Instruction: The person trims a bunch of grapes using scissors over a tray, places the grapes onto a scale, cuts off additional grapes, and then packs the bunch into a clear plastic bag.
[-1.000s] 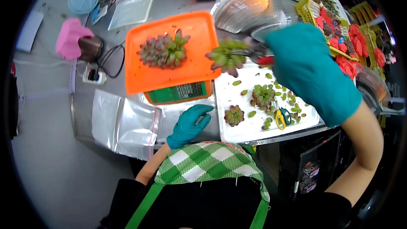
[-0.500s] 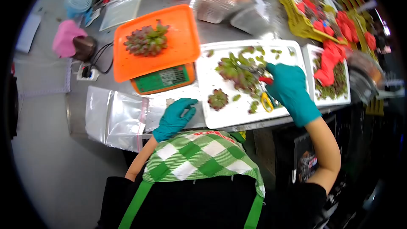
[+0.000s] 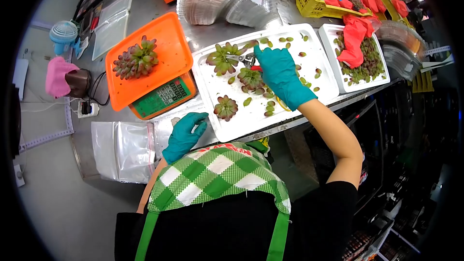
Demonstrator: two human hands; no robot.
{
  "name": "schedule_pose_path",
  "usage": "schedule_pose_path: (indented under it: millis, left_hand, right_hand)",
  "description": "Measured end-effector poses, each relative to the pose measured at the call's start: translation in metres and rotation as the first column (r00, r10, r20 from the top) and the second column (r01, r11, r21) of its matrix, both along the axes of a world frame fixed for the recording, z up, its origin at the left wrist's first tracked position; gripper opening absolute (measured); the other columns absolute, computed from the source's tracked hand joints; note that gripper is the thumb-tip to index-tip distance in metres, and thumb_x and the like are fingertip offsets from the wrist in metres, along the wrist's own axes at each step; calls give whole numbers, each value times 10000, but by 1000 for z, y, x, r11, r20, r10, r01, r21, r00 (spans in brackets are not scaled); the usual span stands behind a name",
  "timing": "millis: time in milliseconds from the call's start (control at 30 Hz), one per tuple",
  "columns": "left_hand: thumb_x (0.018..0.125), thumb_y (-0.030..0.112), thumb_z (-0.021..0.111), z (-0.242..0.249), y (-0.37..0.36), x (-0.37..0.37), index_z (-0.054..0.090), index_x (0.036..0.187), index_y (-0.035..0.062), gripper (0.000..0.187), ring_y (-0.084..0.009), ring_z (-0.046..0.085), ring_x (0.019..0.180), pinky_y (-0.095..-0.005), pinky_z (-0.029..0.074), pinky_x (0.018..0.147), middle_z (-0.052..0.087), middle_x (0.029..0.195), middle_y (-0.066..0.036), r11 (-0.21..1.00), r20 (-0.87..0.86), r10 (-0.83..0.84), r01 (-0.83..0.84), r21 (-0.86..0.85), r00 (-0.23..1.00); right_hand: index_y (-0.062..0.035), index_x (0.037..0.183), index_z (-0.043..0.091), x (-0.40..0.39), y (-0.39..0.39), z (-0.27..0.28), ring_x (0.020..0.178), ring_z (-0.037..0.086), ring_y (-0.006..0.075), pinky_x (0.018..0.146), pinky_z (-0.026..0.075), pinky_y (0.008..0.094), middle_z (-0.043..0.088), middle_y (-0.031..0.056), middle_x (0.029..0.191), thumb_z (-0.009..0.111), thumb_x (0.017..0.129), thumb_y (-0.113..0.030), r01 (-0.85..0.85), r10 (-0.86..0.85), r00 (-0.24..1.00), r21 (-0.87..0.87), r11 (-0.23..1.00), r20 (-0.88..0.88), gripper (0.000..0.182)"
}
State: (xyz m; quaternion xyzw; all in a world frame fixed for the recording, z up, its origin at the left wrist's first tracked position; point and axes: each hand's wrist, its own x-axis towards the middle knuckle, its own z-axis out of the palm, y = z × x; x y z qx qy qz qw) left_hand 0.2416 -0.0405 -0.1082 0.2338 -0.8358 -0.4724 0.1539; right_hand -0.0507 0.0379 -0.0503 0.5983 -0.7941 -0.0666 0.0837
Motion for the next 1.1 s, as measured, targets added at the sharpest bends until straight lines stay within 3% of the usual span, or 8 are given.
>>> schedule_pose_path:
  millis: [100,200,267,400,733,867,967,1100]
  left_hand:
    - [786,151,575,5,-1,-11,565,1012,60,243,-250,565,793,-327,455,700,572,887,-105,997,16,-51,52,-56,999]
    - [772,54,585,-1,-1,-11,563,1034,29,264,-158,559,763,-254,446,706,557,866,-72,996,14,-59,59,-70,998]
    - [791,123,563,-8,-1,-5,558,1030,50,250,-224,578,800,-304,459,720,573,907,-110,998,4,-23,23,57,1000]
    - [788,114,567,-7,-1,2,556,1032,41,255,-212,587,813,-296,463,726,568,935,-115,989,38,11,-16,144,999]
    - [773,127,585,-10,2,-2,562,1020,53,259,-243,581,822,-319,466,732,575,941,-114,996,24,-21,19,82,999]
    - [774,134,584,-14,2,1,563,1016,52,257,-247,575,821,-323,461,731,577,928,-112,996,37,-19,15,83,999]
    - [775,139,583,-16,2,3,564,1014,52,255,-247,573,820,-322,459,730,576,930,-112,996,40,-16,12,87,999]
    - [783,80,567,-18,2,4,554,1047,40,267,-189,570,819,-283,456,738,572,941,-90,996,49,-26,21,84,998]
  right_hand:
    - [-86,1155,463,-1,-6,-13,663,527,232,612,377,353,524,78,777,674,652,-186,-9,9,1000,37,999,8,555]
    - [-63,1151,455,0,-2,-21,685,523,239,630,385,355,518,89,790,676,652,-191,-6,8,997,24,1000,-79,560]
    - [-57,1159,447,4,7,-13,697,521,241,646,389,359,516,91,799,676,655,-203,28,-29,993,-10,1000,-119,573]
    - [-116,1201,433,37,29,32,750,529,249,689,397,379,516,93,822,682,673,-252,59,-126,971,311,949,203,599]
    - [-110,1196,435,65,52,-7,756,537,237,798,391,413,521,78,775,711,612,-235,-42,-40,976,365,930,214,658]
    - [-73,1134,461,66,46,-4,731,545,227,721,389,414,524,71,772,685,625,-186,-72,6,983,352,933,184,568]
    - [-50,821,532,69,40,2,675,550,229,631,373,330,537,88,702,570,628,-19,-125,78,976,231,965,202,198]
    - [-62,948,510,65,33,1,684,554,222,619,371,357,530,73,752,609,649,-90,-162,101,976,337,928,191,316]
